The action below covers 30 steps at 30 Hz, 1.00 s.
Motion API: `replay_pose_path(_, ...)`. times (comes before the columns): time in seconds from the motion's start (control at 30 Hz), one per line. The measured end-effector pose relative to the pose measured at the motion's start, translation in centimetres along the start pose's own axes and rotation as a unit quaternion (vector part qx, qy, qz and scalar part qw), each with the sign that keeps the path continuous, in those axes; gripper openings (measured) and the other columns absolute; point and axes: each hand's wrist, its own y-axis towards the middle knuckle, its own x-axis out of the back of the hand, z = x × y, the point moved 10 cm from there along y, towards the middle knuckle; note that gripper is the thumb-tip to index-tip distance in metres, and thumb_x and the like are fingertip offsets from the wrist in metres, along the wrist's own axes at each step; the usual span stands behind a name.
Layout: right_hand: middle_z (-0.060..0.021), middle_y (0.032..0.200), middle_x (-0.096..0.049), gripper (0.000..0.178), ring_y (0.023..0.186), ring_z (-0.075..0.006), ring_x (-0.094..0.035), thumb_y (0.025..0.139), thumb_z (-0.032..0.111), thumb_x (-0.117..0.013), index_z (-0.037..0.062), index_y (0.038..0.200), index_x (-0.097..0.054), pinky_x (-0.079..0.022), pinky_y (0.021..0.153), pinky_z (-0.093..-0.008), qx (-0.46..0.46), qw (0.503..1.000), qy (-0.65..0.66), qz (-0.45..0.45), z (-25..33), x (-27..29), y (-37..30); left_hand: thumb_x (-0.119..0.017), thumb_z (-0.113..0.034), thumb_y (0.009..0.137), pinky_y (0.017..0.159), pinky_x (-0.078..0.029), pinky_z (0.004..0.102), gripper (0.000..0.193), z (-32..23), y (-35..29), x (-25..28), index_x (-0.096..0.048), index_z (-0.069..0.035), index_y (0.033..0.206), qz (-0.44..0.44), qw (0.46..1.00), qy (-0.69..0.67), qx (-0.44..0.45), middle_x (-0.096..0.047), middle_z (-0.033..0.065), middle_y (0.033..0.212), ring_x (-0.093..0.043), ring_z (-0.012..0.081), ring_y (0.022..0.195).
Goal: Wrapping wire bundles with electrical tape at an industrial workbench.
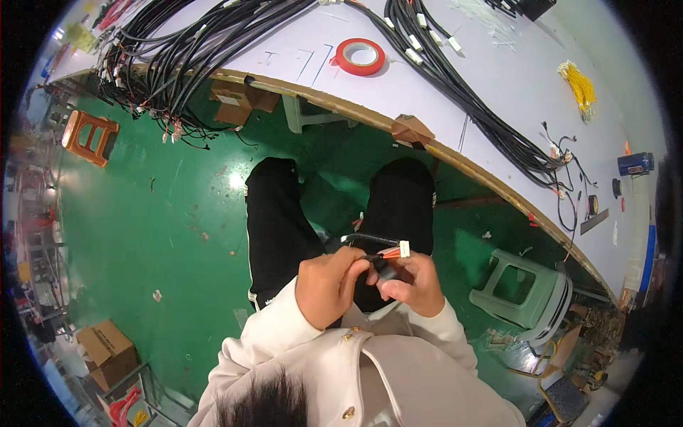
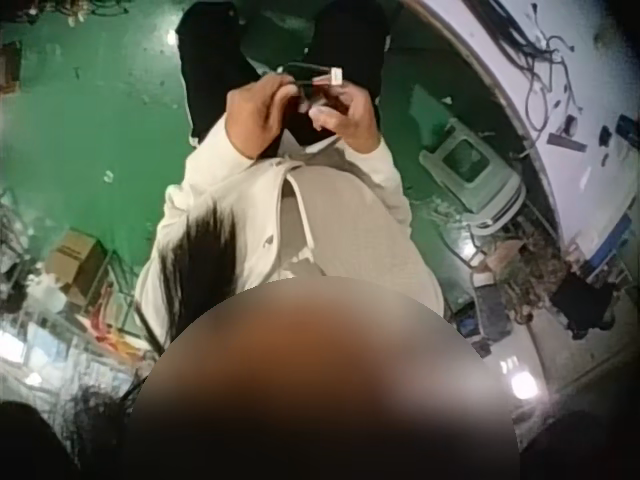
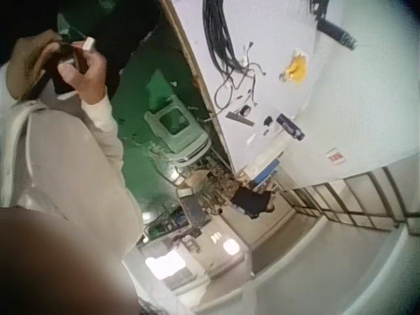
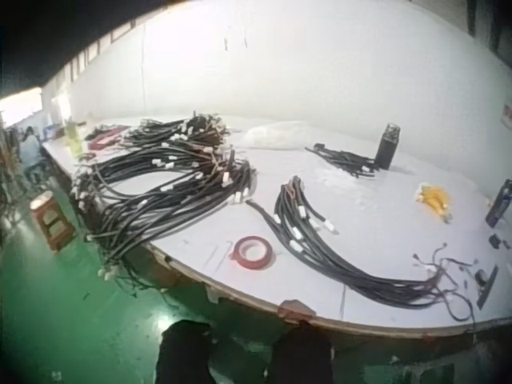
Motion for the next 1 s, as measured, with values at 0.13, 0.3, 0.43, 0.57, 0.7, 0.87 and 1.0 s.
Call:
replay_pose_path(0.13, -0.0105, 0.086, -0.062, 0.038, 0.059, -0.0099, -0.054, 0.078, 0.013, -0.062, -0.0055, 0.110, -0.054, -0.045, 0.055, -0.0221, -0.010, 0.996, 0.087, -0.018, 0.3, -0.2, -0.6, -0.061, -0.004, 0.079, 0.044, -0.040, 0.0336, 0.006, -0.6, 0.4, 0.0, -0.059, -0.001, 0.085, -0.038, 0.993, 0.085, -0.067, -0.056, 0.0132, 0.061, -0.056, 0.0276, 0.050)
replay_pose_path(0.3, -0.0195, 0.080, -0.062, 0.041, 0.058, -0.0185, -0.059, 0.081, 0.026, -0.061, -0.0109, 0.099, -0.055, -0.048, 0.053, -0.0270, 0.006, 0.976, 0.212, -0.040, 2.8, -1.4, -1.5, -0.063, -0.005, 0.078, 0.044, -0.042, 0.0344, 0.008, -1.3, 0.0, -1.1, -0.060, -0.001, 0.085, 0.020, 0.984, 0.152, -0.089, -0.057, 0.0103, 0.061, -0.057, 0.0265, 0.050)
replay_pose_path(0.43, -0.0135, 0.079, -0.064, 0.012, 0.071, -0.0160, -0.060, 0.089, 0.006, -0.051, -0.0041, 0.088, -0.058, -0.049, 0.068, -0.0270, -0.031, 0.987, 0.047, 0.149, -0.3, -1.9, -2.0, -0.060, -0.010, 0.084, 0.043, -0.038, 0.0301, 0.008, 1.5, -0.8, -0.3, -0.063, -0.003, 0.084, -0.029, 0.999, -0.030, 0.002, -0.059, 0.0084, 0.061, -0.052, 0.0200, 0.045)
replay_pose_path(0.57, -0.0120, 0.099, -0.062, 0.016, 0.092, -0.0162, -0.059, 0.085, 0.003, -0.056, -0.0014, 0.101, -0.057, -0.047, 0.081, -0.0290, -0.089, 0.992, -0.005, 0.087, -5.1, -0.3, -1.2, -0.051, -0.018, 0.093, 0.053, -0.034, 0.0209, 0.022, 3.2, -0.3, -1.6, -0.062, 0.000, 0.087, 0.103, 0.941, -0.270, 0.174, -0.052, -0.0003, 0.065, -0.041, 0.0051, 0.059)
replay_pose_path(0.7, -0.0173, 0.131, -0.045, 0.059, 0.115, -0.0222, -0.049, 0.074, 0.009, -0.066, -0.0021, 0.126, -0.042, -0.040, 0.097, -0.0347, 0.046, 0.995, 0.085, 0.017, -1.1, -0.5, 1.8, -0.050, -0.024, 0.094, 0.050, -0.025, 0.0205, 0.025, 3.2, -1.3, -2.6, -0.062, -0.002, 0.087, 0.138, 0.909, -0.336, 0.203, -0.041, -0.0065, 0.061, -0.032, 0.0027, 0.055)
replay_pose_path(0.87, -0.0163, 0.125, -0.049, 0.058, 0.110, -0.0220, -0.051, 0.070, 0.011, -0.068, -0.0030, 0.121, -0.046, -0.041, 0.094, -0.0334, 0.098, 0.988, 0.114, 0.043, 2.2, -1.3, 3.0, -0.051, -0.024, 0.094, 0.051, -0.028, 0.0206, 0.025, 2.6, -1.8, -3.2, -0.061, -0.002, 0.086, 0.193, 0.862, -0.402, 0.241, -0.043, -0.0059, 0.061, -0.036, 0.0033, 0.056)
replay_pose_path(1.0, -0.0083, 0.097, -0.054, 0.031, 0.088, -0.0162, -0.053, 0.075, 0.007, -0.065, -0.0022, 0.102, -0.055, -0.041, 0.081, -0.0284, 0.145, 0.983, -0.080, 0.076, 2.1, -1.8, 1.8, -0.057, -0.016, 0.089, 0.050, -0.036, 0.0234, 0.016, 2.4, -1.2, -1.6, -0.061, -0.001, 0.084, 0.062, 0.953, -0.255, 0.154, -0.052, 0.0000, 0.060, -0.045, 0.0091, 0.051)
